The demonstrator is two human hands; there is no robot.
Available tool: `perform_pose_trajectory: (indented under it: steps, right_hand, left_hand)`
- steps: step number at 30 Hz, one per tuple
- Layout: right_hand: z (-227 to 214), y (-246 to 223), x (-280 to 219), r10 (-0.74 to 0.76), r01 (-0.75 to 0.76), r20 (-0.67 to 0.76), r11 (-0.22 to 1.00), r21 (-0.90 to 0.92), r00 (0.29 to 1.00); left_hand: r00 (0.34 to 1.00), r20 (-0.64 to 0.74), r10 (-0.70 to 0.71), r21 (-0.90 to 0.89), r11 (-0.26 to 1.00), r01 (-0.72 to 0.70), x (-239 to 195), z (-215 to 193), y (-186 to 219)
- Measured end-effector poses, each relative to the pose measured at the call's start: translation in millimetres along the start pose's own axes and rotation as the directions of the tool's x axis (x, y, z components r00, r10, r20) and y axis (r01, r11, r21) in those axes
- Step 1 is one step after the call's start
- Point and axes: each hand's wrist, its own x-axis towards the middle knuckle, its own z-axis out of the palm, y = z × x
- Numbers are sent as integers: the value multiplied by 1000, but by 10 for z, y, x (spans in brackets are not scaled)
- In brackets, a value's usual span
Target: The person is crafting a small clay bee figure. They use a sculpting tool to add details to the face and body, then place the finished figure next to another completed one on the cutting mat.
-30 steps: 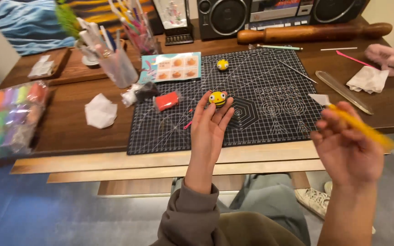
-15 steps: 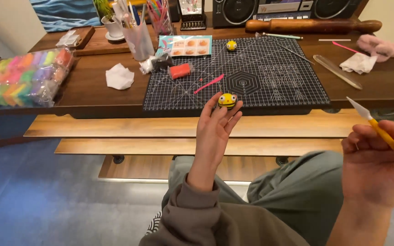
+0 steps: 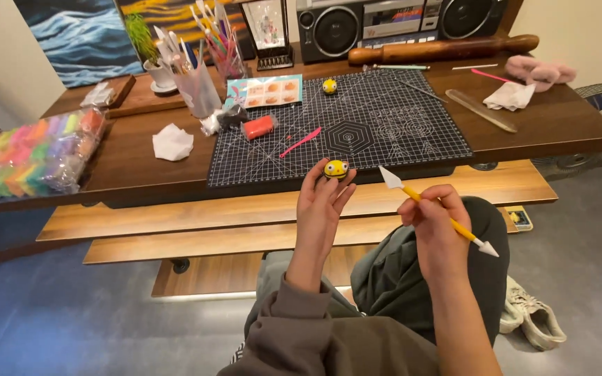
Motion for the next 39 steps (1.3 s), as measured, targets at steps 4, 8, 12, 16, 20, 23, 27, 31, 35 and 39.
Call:
perform_pose_trajectory:
  steps: [4,8,12,16,20,23,27,31,35,39]
  right_hand:
    - [-7,17,-34,19,-19,12,1000,-5,1000]
    - [-172,14,14,-7,6,29,1000,22,1000]
    - [-188,-75,194,-33,32,13,998,48,999]
    - [122,-209,334,35,-36,-59,999,-17,998]
    - [226,-45,437,20,-37,-113,989,-143,993]
    - [138,-12,455,39,-41,-53,998,-38,998]
    - [-269,65,525,32,-41,118,996,78,993]
    - [-385,113,613,70,-69,-4,992,107,998]
    - [-36,38,795,118,-131,100,982,136,988]
    - [181,27,938,89,-121,272,987,102,958]
  left_hand:
    - [1000,8,7,-7,1000,-7,48,-11,-56]
    - [1000,25,-12,-21,1000,12,70,90,-83]
    - [1000,17,-24,-28,999,25,105,220,-30]
    - [990,-92,-108,-87,991,100,159,317,41]
    - [981,-161,-105,34,993,111,216,323,59]
    - [991,-122,-62,128,989,78,272,299,46]
    - [996,-84,-30,210,977,47,305,295,34]
    - [999,-46,-24,213,977,33,324,219,-16]
    - [998,-15,-65,238,969,66,337,204,0]
    - [993,8,-120,238,965,115,332,166,10]
